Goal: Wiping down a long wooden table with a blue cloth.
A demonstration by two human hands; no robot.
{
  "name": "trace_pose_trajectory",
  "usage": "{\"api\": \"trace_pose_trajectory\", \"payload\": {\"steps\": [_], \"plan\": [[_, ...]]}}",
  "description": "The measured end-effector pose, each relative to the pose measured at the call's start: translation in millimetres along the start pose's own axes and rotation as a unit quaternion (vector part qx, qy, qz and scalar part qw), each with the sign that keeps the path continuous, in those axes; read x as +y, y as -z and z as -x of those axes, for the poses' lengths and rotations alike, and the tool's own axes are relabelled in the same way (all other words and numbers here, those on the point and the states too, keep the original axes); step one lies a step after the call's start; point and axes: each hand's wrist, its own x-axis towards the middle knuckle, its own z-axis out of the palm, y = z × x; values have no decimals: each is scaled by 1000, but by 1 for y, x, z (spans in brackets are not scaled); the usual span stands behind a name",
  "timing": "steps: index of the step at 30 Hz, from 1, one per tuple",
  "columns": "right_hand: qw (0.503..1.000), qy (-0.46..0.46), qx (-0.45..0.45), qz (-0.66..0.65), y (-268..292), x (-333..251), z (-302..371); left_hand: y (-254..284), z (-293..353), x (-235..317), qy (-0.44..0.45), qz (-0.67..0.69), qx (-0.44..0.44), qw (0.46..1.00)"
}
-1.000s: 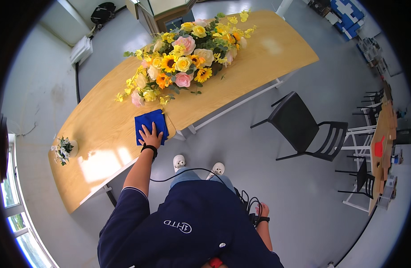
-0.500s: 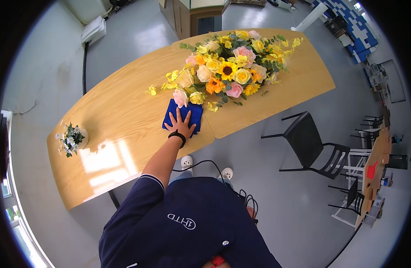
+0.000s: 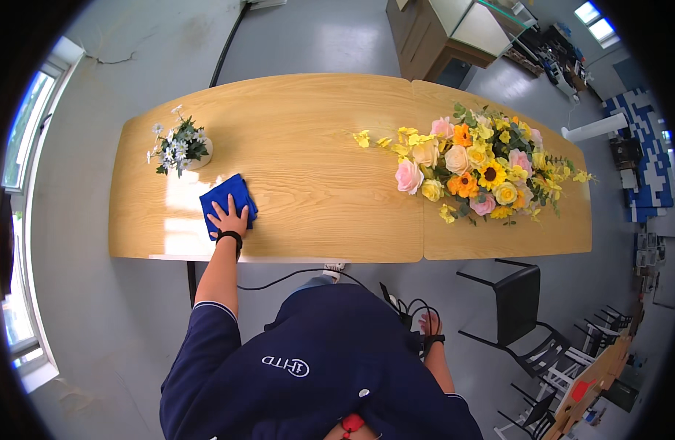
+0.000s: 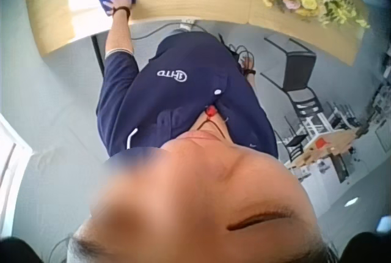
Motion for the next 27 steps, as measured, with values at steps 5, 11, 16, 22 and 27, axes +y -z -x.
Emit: {"api": "trace_pose_trajectory", "payload": {"steps": [5,11,16,22,27], "plan": [[1000,4,8,-12,0,-15,-11,-9,-19,-65,77,6,8,997],[995,-40,-12,90,16,-4,38,-12,14,-11,79,53,7,995],[997,-71,17,30,45,61,47,-35,69,64,-96,6,28,995],[995,-82,39,-30,80,111,47,-72,169,155,-310,-37,36,949],[994,-81,52,-59,107,137,45,-100,249,199,-438,-97,-5,894]]}}
